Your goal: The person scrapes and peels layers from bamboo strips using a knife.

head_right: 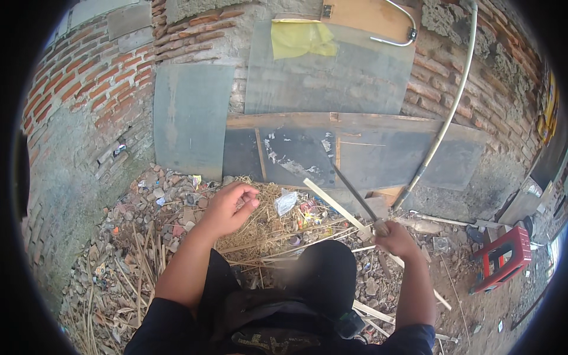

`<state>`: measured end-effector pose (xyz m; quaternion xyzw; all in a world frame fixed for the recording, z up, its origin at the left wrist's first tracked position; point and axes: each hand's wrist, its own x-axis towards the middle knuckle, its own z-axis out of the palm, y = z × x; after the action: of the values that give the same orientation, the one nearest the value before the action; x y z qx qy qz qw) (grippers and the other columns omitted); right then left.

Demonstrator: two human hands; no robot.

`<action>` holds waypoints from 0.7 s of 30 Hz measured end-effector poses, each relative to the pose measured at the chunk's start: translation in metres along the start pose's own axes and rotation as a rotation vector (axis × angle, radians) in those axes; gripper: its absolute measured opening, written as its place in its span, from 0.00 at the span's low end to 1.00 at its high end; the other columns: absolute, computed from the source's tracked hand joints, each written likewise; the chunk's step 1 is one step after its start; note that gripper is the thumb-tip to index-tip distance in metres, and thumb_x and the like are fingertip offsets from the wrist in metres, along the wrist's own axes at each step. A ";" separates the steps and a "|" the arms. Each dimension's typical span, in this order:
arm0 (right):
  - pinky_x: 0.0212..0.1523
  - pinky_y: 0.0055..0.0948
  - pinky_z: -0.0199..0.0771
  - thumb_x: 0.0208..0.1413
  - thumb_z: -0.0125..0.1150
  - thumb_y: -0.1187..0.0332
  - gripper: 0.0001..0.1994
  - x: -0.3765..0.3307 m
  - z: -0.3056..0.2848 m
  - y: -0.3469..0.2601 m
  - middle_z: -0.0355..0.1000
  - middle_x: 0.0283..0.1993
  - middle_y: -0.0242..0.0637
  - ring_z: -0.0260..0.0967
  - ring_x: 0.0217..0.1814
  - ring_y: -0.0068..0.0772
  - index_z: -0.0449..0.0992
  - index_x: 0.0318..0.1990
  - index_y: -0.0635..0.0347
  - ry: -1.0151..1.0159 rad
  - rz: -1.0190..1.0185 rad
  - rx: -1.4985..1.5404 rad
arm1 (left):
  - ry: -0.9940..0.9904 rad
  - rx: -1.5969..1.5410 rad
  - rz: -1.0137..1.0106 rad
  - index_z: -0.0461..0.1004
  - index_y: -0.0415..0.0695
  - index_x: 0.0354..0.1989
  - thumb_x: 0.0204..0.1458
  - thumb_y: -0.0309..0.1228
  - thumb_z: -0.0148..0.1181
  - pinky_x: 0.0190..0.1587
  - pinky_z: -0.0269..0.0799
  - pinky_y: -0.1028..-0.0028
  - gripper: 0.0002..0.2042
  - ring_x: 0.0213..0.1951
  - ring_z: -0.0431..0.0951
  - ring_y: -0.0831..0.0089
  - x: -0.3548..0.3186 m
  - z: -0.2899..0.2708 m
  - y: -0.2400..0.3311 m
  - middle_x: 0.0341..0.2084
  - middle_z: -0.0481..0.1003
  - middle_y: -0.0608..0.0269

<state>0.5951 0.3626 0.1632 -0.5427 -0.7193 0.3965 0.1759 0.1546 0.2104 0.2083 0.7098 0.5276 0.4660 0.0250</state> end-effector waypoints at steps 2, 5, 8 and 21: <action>0.39 0.34 0.74 0.50 0.72 0.64 0.19 0.010 0.006 -0.032 0.79 0.33 0.37 0.77 0.37 0.31 0.76 0.45 0.67 -0.066 -0.043 0.024 | -0.040 0.017 -0.020 0.74 0.39 0.50 0.57 0.33 0.65 0.46 0.75 0.65 0.15 0.41 0.80 0.61 0.001 0.007 0.002 0.41 0.77 0.54; 0.41 0.34 0.75 0.51 0.72 0.62 0.19 0.024 0.022 -0.079 0.79 0.33 0.37 0.78 0.38 0.30 0.76 0.44 0.67 -0.144 -0.107 -0.080 | 0.152 0.213 0.157 0.73 0.40 0.52 0.55 0.35 0.66 0.51 0.73 0.60 0.19 0.48 0.76 0.54 -0.005 0.022 -0.001 0.49 0.73 0.51; 0.43 0.33 0.74 0.51 0.72 0.61 0.20 0.036 0.044 -0.111 0.79 0.33 0.38 0.78 0.37 0.31 0.76 0.44 0.67 -0.254 -0.192 -0.251 | 0.192 0.275 0.132 0.72 0.41 0.54 0.54 0.37 0.66 0.58 0.66 0.54 0.21 0.56 0.70 0.49 -0.018 0.024 -0.008 0.54 0.69 0.50; 0.38 0.33 0.75 0.51 0.73 0.60 0.19 0.077 0.114 -0.156 0.79 0.31 0.41 0.78 0.35 0.32 0.76 0.42 0.66 -0.479 -0.327 -0.384 | 0.093 0.573 -0.006 0.78 0.46 0.48 0.54 0.38 0.64 0.72 0.46 0.43 0.15 0.60 0.69 0.59 -0.049 0.014 -0.047 0.49 0.74 0.61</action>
<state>0.3905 0.3755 0.1974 -0.3349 -0.8790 0.3367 -0.0417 0.1292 0.1996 0.1447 0.6643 0.6406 0.3297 -0.1992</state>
